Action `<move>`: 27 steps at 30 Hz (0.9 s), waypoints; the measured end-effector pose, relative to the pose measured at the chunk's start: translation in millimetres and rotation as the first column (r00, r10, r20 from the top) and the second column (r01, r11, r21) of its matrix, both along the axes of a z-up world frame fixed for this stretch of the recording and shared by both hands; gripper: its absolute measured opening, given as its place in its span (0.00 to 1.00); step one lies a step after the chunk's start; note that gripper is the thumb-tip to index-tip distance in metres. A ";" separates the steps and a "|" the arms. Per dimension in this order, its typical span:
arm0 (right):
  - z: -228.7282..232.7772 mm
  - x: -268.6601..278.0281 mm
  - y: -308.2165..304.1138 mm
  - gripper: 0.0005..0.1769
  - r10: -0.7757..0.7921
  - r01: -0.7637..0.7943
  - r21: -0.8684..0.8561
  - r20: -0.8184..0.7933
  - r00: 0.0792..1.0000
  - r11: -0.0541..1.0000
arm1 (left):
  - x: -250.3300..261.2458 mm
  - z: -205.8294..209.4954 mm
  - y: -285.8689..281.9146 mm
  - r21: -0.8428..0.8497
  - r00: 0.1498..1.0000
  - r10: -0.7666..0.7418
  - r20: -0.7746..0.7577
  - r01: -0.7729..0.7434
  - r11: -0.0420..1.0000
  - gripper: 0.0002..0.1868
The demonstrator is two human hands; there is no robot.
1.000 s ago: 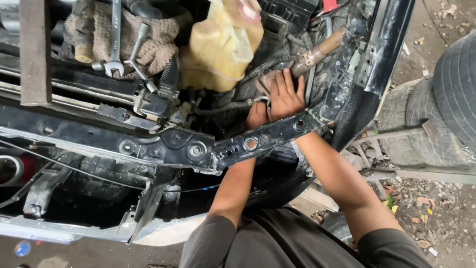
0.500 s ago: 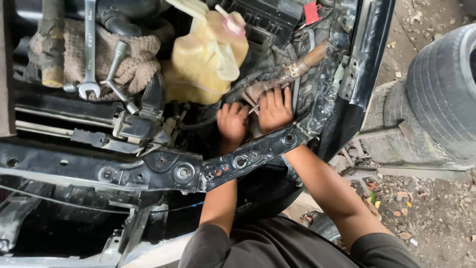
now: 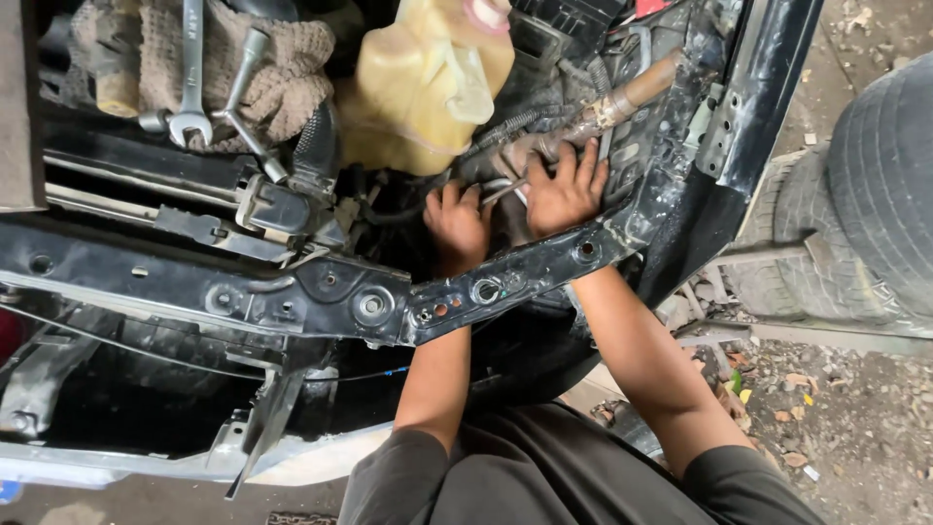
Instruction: The person works inside the engine bay of a car, using a wrench to tighten or loosen bolts on a metal pipe near the coolant reservoir. They also use a hammer to tap a component and manipulate various hoses and wires with their hands.
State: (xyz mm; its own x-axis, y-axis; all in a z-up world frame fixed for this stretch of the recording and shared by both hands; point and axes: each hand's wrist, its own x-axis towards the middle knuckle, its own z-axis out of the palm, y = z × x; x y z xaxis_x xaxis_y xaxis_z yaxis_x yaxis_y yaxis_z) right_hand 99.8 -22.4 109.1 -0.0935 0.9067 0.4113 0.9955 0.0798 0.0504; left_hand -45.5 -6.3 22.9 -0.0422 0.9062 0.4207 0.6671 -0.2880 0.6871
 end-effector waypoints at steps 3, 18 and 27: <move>-5.0 5.6 -0.3 0.28 -0.021 0.020 -0.028 -0.036 0.999 0.999 | 5.7 -0.7 -1.5 -0.102 0.984 0.110 -0.139 -0.124 0.987 0.17; -16.3 12.2 3.8 0.31 0.072 -0.073 0.014 0.069 0.995 0.997 | 32.7 -53.0 -7.6 -0.277 -0.272 0.599 0.753 0.694 0.665 0.28; -53.2 15.3 -0.1 0.36 -0.048 0.019 0.158 0.179 0.983 0.987 | 62.4 -88.0 14.4 -0.148 -0.403 0.326 0.855 0.413 0.899 0.14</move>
State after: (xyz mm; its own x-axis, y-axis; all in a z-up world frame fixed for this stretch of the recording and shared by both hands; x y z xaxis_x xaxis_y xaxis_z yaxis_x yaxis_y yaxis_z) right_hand 115.2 -22.5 55.9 -0.1502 0.8373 0.5257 0.9706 0.0238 0.2394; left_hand 16.9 8.1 -65.1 0.0472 0.9240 -0.3794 -0.9488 0.1602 0.2723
